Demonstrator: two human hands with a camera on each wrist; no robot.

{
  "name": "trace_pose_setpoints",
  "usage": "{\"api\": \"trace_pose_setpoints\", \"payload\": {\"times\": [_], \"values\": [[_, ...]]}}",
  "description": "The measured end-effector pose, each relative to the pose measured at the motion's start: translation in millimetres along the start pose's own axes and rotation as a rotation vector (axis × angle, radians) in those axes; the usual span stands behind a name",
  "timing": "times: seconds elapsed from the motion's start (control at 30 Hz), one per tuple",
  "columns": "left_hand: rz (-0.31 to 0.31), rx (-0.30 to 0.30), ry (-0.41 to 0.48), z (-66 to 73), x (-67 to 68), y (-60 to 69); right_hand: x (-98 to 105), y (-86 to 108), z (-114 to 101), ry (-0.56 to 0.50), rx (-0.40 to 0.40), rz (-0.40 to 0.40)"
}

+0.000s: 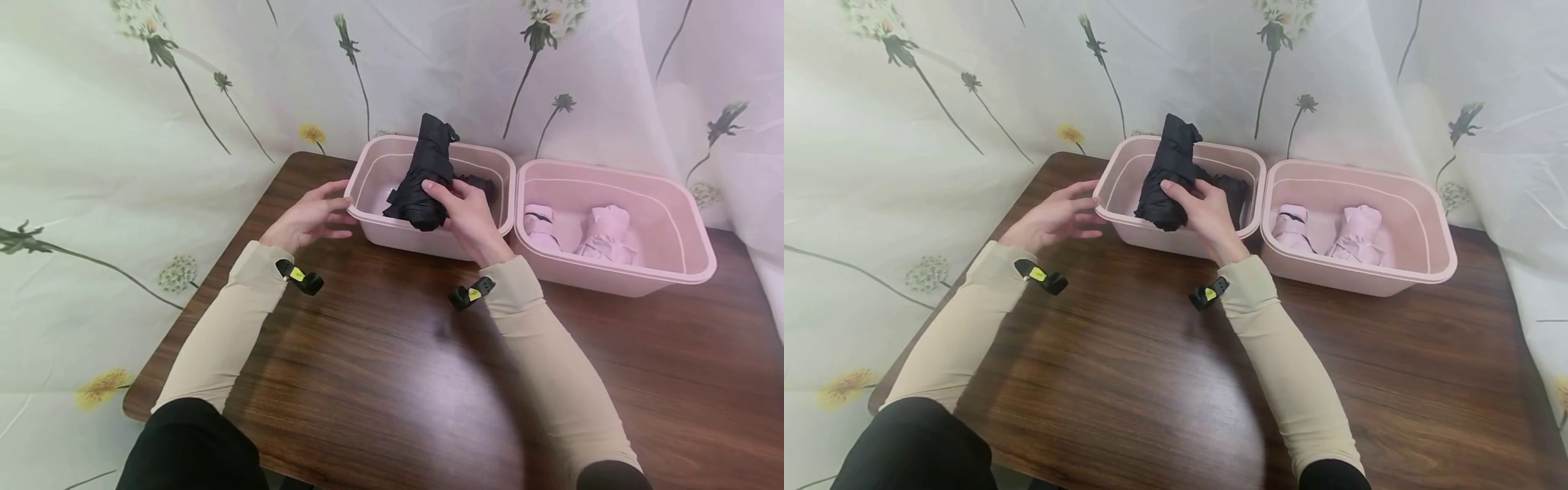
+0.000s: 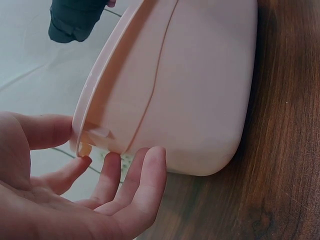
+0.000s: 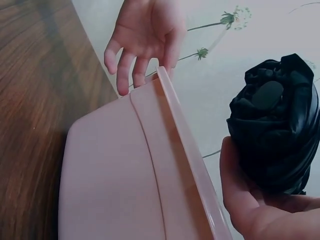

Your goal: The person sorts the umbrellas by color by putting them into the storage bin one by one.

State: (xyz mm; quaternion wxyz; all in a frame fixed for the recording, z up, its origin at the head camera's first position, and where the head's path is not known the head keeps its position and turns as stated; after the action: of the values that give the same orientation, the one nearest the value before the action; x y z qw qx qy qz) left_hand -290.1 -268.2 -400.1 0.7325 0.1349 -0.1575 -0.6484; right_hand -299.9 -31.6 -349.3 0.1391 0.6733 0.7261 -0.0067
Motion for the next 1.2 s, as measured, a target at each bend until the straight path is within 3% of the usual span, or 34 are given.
{"api": "trace_pose_setpoints", "payload": {"times": [0.3, 0.53, 0.77, 1.2], "values": [[-0.005, -0.006, 0.007, 1.3, -3.0, 1.7, 1.4, -5.8, 1.1, 0.154, 0.012, 0.07], [-0.011, 0.0, 0.016, 1.4, -4.7, 2.2, 2.8, -8.9, 2.1, 0.235, 0.035, 0.073], [-0.021, -0.006, -0.009, 2.5, -8.3, -0.4, 11.4, -6.5, -9.0, 0.13, 0.142, 0.087], [-0.035, -0.004, -0.023, 2.0, -6.4, -5.2, 41.6, 9.0, -24.6, 0.146, 0.23, 0.102]]}}
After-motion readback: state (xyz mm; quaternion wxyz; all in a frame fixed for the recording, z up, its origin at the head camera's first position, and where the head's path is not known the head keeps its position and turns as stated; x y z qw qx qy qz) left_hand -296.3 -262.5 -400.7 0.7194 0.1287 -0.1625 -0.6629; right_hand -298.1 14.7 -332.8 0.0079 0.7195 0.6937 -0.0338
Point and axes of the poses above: each hand's wrist, its own y-axis away from the middle knuckle, its own x-axis out of the back of the hand, z = x × y, the point moved 9 cm from there along -y, towards the middle knuckle, and after that the axes turned 12 degrees about z, right-handed, at the moved point
